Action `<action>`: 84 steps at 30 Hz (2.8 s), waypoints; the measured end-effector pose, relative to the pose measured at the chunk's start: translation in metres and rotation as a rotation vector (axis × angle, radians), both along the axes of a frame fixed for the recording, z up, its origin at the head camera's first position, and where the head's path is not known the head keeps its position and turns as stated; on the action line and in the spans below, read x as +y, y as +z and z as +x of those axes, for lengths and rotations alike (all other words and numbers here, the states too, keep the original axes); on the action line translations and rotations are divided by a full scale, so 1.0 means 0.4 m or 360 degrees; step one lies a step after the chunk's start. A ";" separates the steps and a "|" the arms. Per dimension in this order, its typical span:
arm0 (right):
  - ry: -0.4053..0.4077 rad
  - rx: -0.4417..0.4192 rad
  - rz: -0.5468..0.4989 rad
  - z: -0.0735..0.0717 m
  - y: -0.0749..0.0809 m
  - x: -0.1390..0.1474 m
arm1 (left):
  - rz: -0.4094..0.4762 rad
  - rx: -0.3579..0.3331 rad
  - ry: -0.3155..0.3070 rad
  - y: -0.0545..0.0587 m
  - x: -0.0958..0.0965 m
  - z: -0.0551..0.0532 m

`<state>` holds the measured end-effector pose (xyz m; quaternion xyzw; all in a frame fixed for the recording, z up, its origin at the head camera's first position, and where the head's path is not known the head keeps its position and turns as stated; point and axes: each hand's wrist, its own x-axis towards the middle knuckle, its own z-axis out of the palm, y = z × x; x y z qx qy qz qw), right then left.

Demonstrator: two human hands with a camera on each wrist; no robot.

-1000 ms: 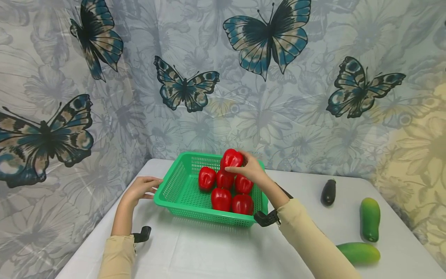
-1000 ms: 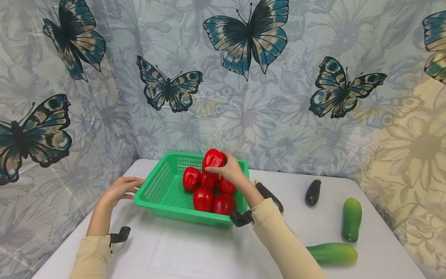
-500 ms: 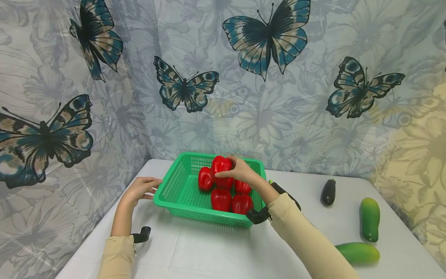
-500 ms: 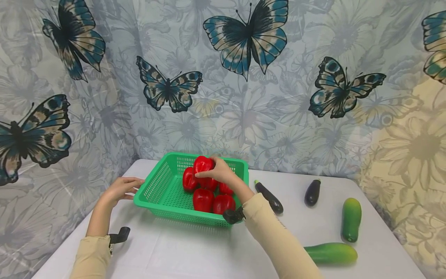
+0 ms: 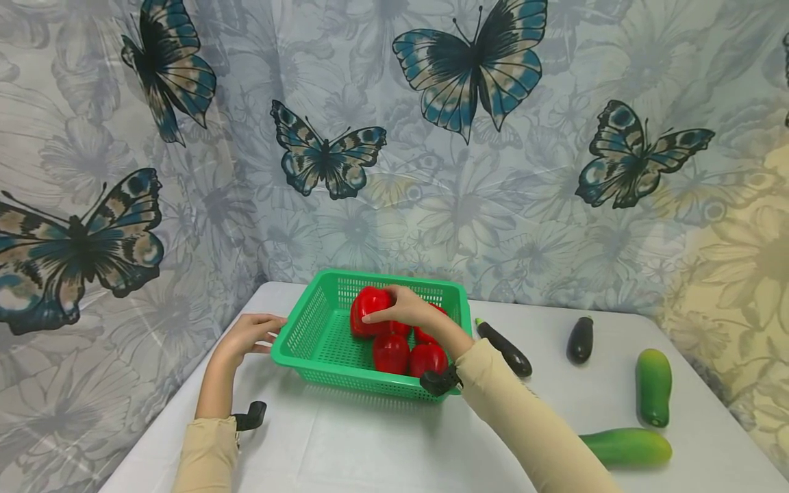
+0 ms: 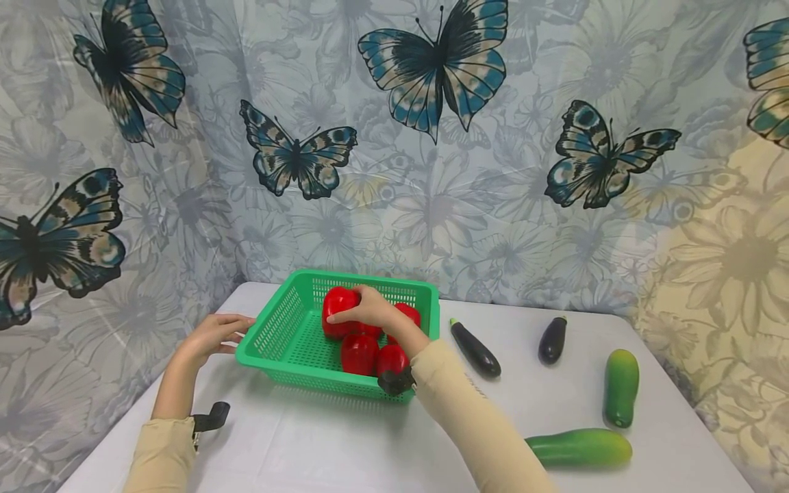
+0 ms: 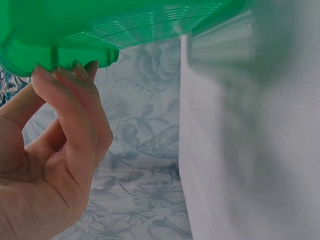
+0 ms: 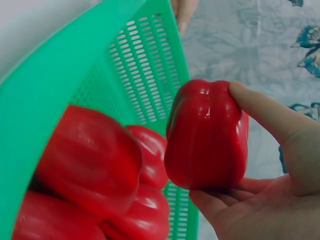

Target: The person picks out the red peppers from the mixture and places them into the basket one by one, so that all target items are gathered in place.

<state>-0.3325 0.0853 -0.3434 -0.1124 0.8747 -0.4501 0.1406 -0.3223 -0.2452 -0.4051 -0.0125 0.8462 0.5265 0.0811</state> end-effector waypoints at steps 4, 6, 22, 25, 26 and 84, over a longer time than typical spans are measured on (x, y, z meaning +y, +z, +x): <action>0.0028 0.0013 0.0043 0.002 -0.004 -0.014 | 0.0000 -0.0003 0.0000 0.000 0.000 0.000; 0.0039 0.0020 0.0058 0.003 -0.006 -0.020 | -0.0004 -0.0002 -0.0002 0.000 0.000 0.000; 0.0102 -0.0074 0.0060 0.009 -0.029 -0.046 | -0.0001 0.0002 -0.0008 -0.001 0.000 -0.001; 0.0115 -0.0078 0.0067 0.009 -0.029 -0.048 | -0.0004 -0.0002 0.0000 0.001 0.001 0.000; 0.0121 -0.0081 0.0071 0.009 -0.029 -0.048 | -0.0006 -0.0003 0.0001 0.001 0.002 0.000; 0.0408 0.0251 0.0428 0.024 -0.124 -0.069 | 0.0010 0.0000 -0.0014 -0.001 0.000 -0.001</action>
